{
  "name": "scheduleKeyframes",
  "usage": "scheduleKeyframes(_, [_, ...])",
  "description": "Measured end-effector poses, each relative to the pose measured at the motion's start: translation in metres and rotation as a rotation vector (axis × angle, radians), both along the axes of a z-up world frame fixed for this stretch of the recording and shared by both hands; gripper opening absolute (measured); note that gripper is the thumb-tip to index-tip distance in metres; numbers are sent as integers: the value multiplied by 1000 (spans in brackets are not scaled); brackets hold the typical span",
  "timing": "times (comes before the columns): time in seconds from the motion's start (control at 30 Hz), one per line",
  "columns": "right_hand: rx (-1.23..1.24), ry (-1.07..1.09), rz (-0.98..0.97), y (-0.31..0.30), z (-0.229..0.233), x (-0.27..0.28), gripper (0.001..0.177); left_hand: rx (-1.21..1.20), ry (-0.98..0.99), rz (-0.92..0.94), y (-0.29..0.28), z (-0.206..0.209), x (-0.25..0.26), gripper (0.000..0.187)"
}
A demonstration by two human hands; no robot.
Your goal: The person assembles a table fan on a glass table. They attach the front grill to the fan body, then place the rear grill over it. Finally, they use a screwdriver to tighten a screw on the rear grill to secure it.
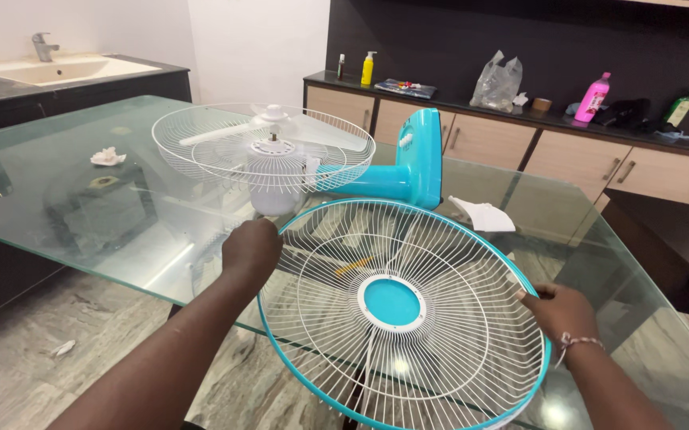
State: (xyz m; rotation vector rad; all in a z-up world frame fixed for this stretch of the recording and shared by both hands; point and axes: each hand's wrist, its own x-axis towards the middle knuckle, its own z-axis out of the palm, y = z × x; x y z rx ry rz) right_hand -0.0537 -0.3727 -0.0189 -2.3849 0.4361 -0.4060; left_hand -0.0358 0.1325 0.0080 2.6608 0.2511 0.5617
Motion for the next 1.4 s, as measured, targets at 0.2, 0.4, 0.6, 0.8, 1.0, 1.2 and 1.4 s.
scheduleKeyframes(0.2, [71, -29, 35, 6, 5, -8, 48, -24, 17, 3, -3, 4, -5, 23])
scheduleKeyframes(0.4, [76, 13, -57, 23, 10, -24, 43, -107, 71, -8, 1, 6, -11, 26])
scheduleKeyframes(0.6, [14, -38, -15, 18, 2, -20, 41, -144, 66, -12, 3, 4, -12, 30])
scheduleKeyframes(0.8, [-124, -21, 36, 13, -3, -15, 32, -368, 70, -58, 9, 5, -11, 31])
scheduleKeyframes(1.0, [-249, -48, 58, 10, -6, -7, 30, -456, 24, -123, 13, 7, -22, 33])
scheduleKeyframes(1.2, [-233, -103, 61, 6, -13, -2, 28, -94, -360, -382, -8, 19, -78, 39])
scheduleKeyframes(1.4, [-234, -51, 55, 6, -14, -2, 31, 38, -231, -1124, -59, 35, -156, 34])
